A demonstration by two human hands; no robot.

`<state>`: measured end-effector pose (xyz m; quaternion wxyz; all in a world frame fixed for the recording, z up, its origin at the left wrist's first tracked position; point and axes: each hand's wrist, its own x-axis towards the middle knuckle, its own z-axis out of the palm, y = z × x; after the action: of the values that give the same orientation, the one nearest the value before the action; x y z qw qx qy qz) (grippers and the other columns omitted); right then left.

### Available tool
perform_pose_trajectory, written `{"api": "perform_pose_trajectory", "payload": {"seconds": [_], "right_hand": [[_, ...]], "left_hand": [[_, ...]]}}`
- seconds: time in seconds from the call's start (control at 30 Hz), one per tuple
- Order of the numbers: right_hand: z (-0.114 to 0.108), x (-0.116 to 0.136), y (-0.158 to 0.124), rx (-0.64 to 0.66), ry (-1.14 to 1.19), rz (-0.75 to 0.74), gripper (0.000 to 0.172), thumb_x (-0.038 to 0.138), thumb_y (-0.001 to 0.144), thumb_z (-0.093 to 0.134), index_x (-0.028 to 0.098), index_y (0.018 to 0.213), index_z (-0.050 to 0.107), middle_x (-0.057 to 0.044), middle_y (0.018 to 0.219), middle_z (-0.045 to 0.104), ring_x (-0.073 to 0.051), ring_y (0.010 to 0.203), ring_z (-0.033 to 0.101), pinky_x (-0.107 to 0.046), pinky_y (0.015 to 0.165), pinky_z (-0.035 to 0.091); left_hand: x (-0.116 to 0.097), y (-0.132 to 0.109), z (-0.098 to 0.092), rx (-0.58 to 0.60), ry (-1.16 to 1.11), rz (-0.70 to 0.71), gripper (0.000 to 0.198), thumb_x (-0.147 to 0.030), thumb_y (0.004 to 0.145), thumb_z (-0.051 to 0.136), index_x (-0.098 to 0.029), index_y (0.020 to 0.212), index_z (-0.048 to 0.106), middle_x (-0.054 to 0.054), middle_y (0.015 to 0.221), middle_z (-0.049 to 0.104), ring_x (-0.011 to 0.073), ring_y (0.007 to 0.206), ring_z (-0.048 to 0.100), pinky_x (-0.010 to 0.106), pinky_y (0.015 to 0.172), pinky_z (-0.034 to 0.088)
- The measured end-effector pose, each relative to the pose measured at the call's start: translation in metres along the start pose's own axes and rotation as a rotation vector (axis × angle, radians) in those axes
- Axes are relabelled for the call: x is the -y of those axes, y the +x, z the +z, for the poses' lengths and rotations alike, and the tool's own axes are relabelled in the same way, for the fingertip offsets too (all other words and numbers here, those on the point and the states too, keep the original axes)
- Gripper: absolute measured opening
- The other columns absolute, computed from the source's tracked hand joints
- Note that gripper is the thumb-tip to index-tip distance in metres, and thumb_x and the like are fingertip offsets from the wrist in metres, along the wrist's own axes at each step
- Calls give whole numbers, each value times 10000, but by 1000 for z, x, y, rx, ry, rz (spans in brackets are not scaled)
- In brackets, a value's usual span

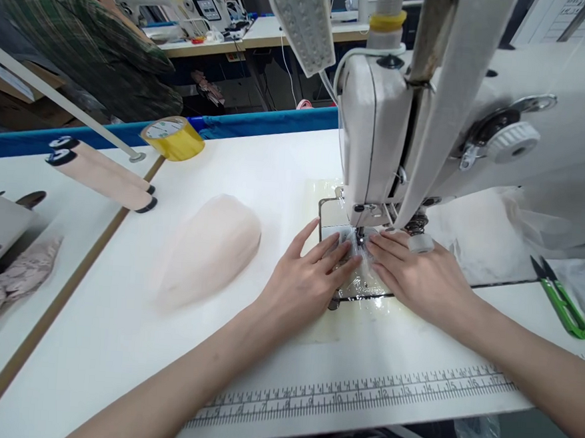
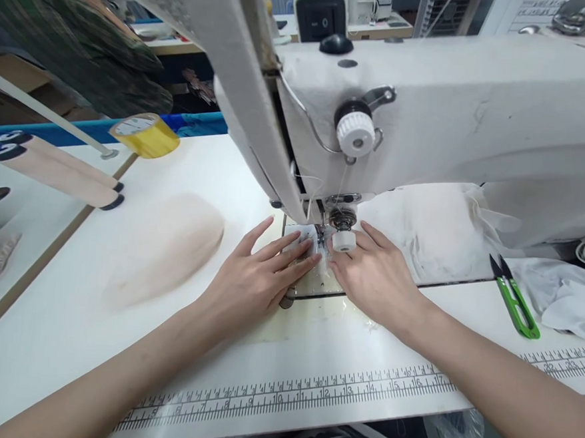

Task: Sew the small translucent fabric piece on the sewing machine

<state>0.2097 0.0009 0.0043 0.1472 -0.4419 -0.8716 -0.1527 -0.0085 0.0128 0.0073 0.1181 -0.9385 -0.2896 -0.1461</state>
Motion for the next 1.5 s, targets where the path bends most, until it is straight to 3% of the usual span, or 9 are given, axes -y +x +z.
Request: {"api": "perform_pose_trajectory", "payload": {"seconds": [0.33, 0.67, 0.87, 1.1, 1.23, 1.5], "right_hand": [[3, 0, 0, -30, 15, -5, 272, 240, 946, 461, 168, 984, 720, -48, 1017, 724, -195, 978, 646, -371, 983, 425], [4, -1, 1, -63, 39, -15, 248, 226, 933, 473, 163, 970, 710, -53, 960, 731, -192, 920, 640, -381, 976, 384], [-3, 2, -2, -116, 149, -68, 190, 253, 862, 521, 157, 854, 685, -57, 941, 713, -180, 764, 596, -359, 877, 389], [6, 2, 2, -165, 12, -88, 196, 82, 821, 503, 158, 885, 672, -50, 865, 701, -164, 700, 563, -318, 718, 379], [7, -1, 1, -241, 18, -140, 217, 34, 816, 520, 193, 790, 665, 9, 816, 701, -141, 706, 565, -303, 708, 373], [2, 1, -1, -243, 36, -215, 238, 2, 810, 511, 185, 757, 654, 30, 795, 691, -119, 690, 561, -303, 737, 385]], "left_hand": [[1, 1, -1, 11, 43, 43, 406, -65, 861, 444, -172, 1229, 581, 108, 1234, 623, 271, 1205, 543, 599, 1100, 289], [-1, 1, 0, 1, 50, 33, 408, -69, 862, 441, -166, 1234, 578, 110, 1227, 627, 259, 1219, 529, 589, 1110, 269], [-3, 2, 4, -60, 79, 14, 348, -88, 866, 476, -155, 1180, 610, 91, 1182, 653, 254, 1189, 544, 546, 1103, 311], [-6, 6, 5, -138, -57, -39, 280, -122, 872, 465, -159, 1087, 641, 49, 994, 693, 185, 990, 627, 468, 1072, 379], [-7, 6, 7, -162, -83, -68, 219, -167, 874, 518, -164, 1047, 651, 36, 952, 697, 174, 941, 644, 448, 1057, 404], [-10, 2, 7, -183, -8, -6, 221, -202, 891, 537, -143, 1066, 658, 60, 1055, 709, 206, 1054, 632, 480, 1087, 384]]}}
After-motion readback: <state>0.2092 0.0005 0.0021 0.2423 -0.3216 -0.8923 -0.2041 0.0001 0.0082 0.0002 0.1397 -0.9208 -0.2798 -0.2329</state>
